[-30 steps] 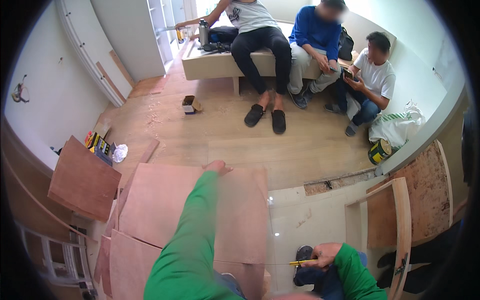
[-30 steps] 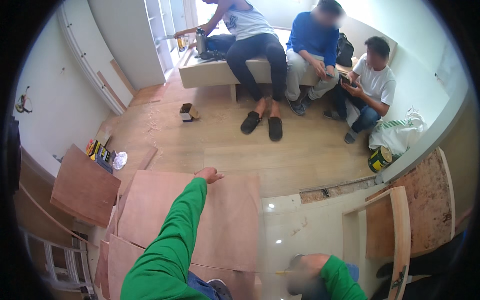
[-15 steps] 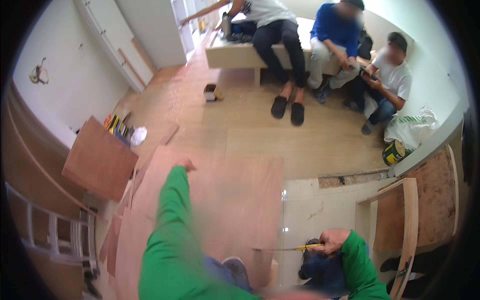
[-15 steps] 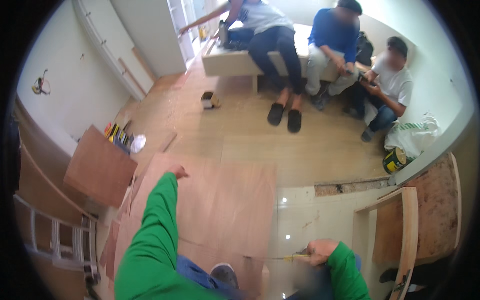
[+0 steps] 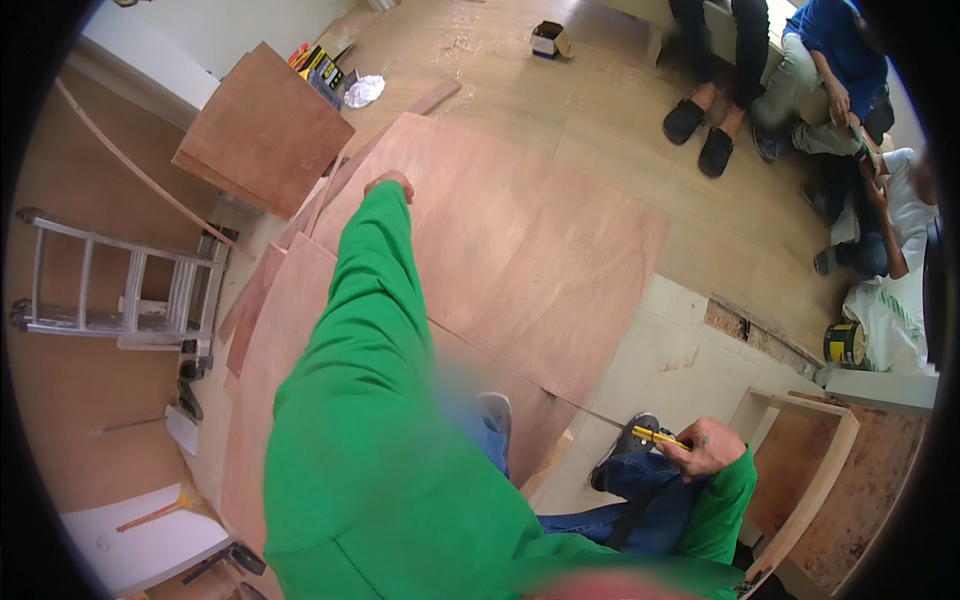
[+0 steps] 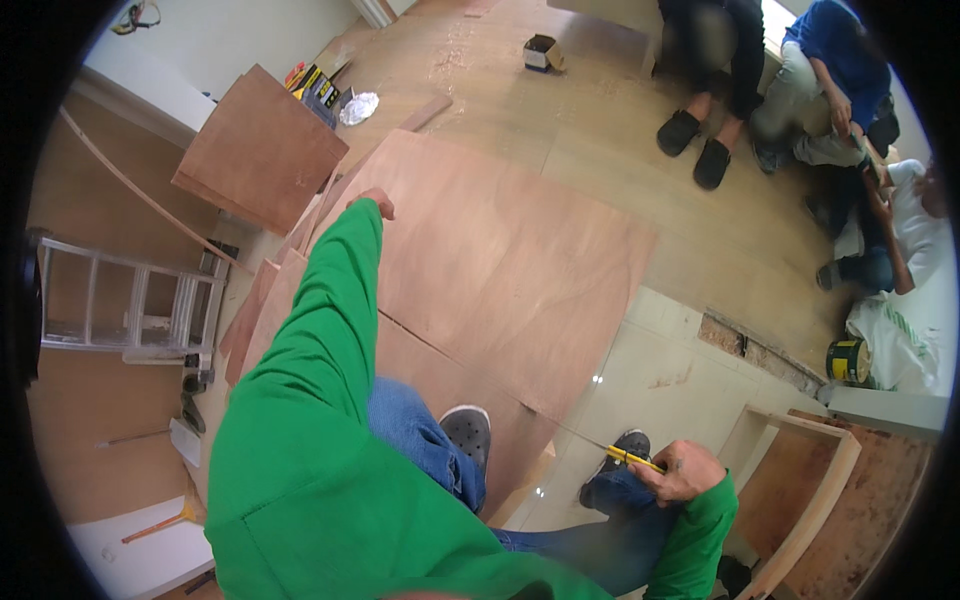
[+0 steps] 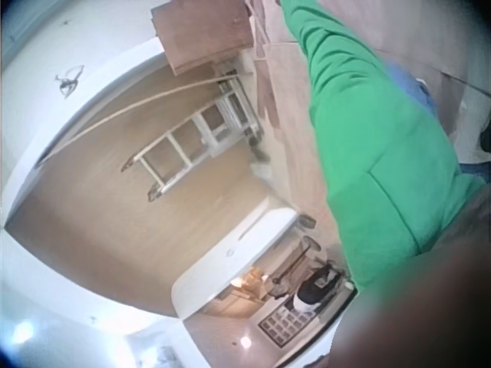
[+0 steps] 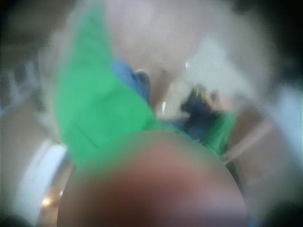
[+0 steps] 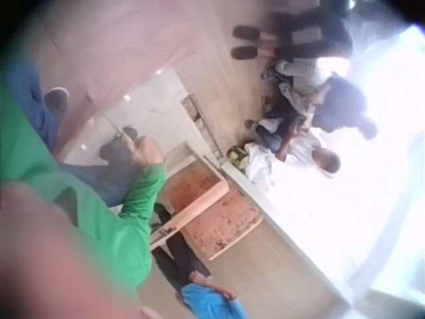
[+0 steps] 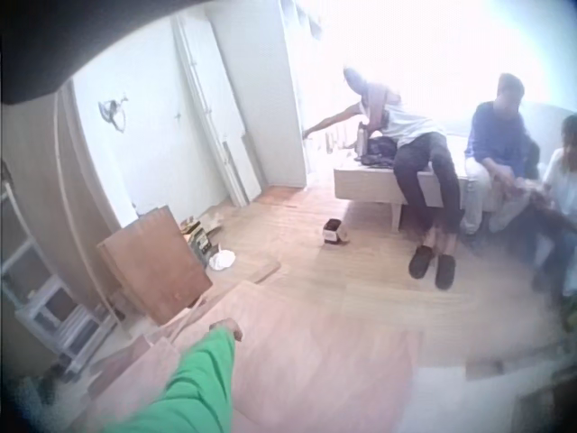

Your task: The person uses a utility knife to cut a large sheet of laminate flooring on the floor. They score the material along a straight line, reposition the sheet, and continue cutting to separate a section.

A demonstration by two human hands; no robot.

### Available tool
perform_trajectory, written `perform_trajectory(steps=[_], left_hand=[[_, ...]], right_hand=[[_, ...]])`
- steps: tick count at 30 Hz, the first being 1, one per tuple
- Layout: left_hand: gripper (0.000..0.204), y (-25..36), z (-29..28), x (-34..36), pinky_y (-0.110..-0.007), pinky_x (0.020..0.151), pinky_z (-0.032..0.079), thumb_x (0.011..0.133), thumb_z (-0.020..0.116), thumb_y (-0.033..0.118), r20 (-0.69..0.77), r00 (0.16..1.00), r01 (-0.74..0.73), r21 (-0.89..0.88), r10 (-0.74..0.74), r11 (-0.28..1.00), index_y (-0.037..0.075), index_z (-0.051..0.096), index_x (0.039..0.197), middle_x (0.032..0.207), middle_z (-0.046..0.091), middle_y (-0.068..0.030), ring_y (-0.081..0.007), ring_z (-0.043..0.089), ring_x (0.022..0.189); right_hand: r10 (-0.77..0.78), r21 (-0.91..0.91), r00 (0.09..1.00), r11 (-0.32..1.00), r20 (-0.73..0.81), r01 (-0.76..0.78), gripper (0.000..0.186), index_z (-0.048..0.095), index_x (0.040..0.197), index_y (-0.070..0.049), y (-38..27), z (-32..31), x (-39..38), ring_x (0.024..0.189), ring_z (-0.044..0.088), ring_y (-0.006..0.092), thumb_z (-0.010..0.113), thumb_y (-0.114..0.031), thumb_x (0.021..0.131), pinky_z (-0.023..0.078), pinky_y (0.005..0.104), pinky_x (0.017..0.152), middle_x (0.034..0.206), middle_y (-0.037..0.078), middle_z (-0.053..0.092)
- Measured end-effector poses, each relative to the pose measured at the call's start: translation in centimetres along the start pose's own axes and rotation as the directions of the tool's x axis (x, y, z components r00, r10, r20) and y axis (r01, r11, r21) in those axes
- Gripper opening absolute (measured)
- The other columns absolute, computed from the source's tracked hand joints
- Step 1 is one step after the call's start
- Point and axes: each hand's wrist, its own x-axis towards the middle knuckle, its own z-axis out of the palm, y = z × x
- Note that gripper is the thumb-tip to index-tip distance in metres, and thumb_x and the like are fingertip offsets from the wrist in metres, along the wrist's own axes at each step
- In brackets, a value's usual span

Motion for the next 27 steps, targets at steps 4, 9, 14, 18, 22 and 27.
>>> perform_trajectory(steps=[4,9,14,18,22,27], left_hand=[[0.052,0.6,0.9,5.6,-0.055,0.105,0.054,0.088,0.083,0.049,0.026,1.000,0.015,-0.099,-0.012,0.995,0.012,0.079,0.123,0.129,0.074,-0.0126,-0.0312,0.070,0.119],[0.052,1.1,1.3,6.7,-0.050,0.086,0.060,0.090,0.085,0.052,-0.132,0.926,-0.351,0.035,0.353,0.936,0.005,0.084,0.112,0.109,0.083,-0.0104,-0.0268,0.077,0.090],[0.060,1.7,-0.3,3.1,-0.051,0.085,0.063,0.096,0.081,0.046,-0.021,0.977,-0.215,-0.106,0.214,0.971,0.005,0.072,0.138,0.126,0.079,-0.0158,-0.0283,0.080,0.093],[0.053,0.7,-0.6,5.2,-0.053,0.071,0.064,0.092,0.085,0.039,0.001,0.932,-0.353,-0.232,0.363,0.906,0.001,0.075,0.128,0.110,0.079,-0.0199,-0.0359,0.079,0.083],[0.044,-0.6,-1.8,10.2,-0.057,0.065,0.067,0.092,0.083,0.026,0.141,0.923,-0.278,-0.396,0.357,0.875,0.001,0.071,0.125,0.105,0.073,-0.0206,-0.0398,0.077,0.078],[0.048,-1.2,-5.0,8.1,-0.055,0.072,0.065,0.097,0.076,0.041,0.083,0.952,-0.213,-0.510,0.294,0.833,0.009,0.068,0.133,0.115,0.073,-0.0150,-0.0356,0.074,0.091]], right_hand=[[0.039,0.000,0.998,0.999,0.048,-0.039,0.057,0.081,0.079,-0.005,0.1,-0.3,0.0,0.057,0.070,0.0193,0.068,-0.056,0.102,0.057,0.0378,0.063,0.060,0.004,0.072],[0.064,-0.108,0.998,0.992,0.014,-0.062,0.065,0.080,0.080,-0.007,0.8,0.3,0.3,0.057,0.069,0.0184,0.067,-0.067,0.099,0.056,0.0371,0.061,0.059,0.004,0.070],[0.013,-0.123,0.999,0.992,-0.048,-0.019,0.070,0.080,0.075,-0.010,0.2,0.9,-0.7,0.058,0.069,0.0226,0.064,-0.075,0.096,0.056,0.0401,0.061,0.058,0.004,0.068],[-0.121,-0.180,0.971,0.980,-0.205,0.085,0.067,0.078,0.071,-0.008,-0.3,1.8,-1.7,0.062,0.068,0.0371,0.064,-0.069,0.096,0.057,0.0484,0.063,0.063,0.016,0.068],[-0.159,-0.201,0.955,0.973,-0.250,0.110,0.059,0.076,0.068,-0.007,0.2,2.9,-1.6,0.062,0.068,0.0430,0.072,-0.061,0.093,0.056,0.0522,0.060,0.066,0.023,0.067],[-0.239,-0.221,0.938,0.957,-0.250,0.185,0.055,0.071,0.066,-0.004,0.2,3.1,-1.1,0.063,0.066,0.0470,0.073,-0.052,0.094,0.053,0.0543,0.060,0.065,0.025,0.063]])
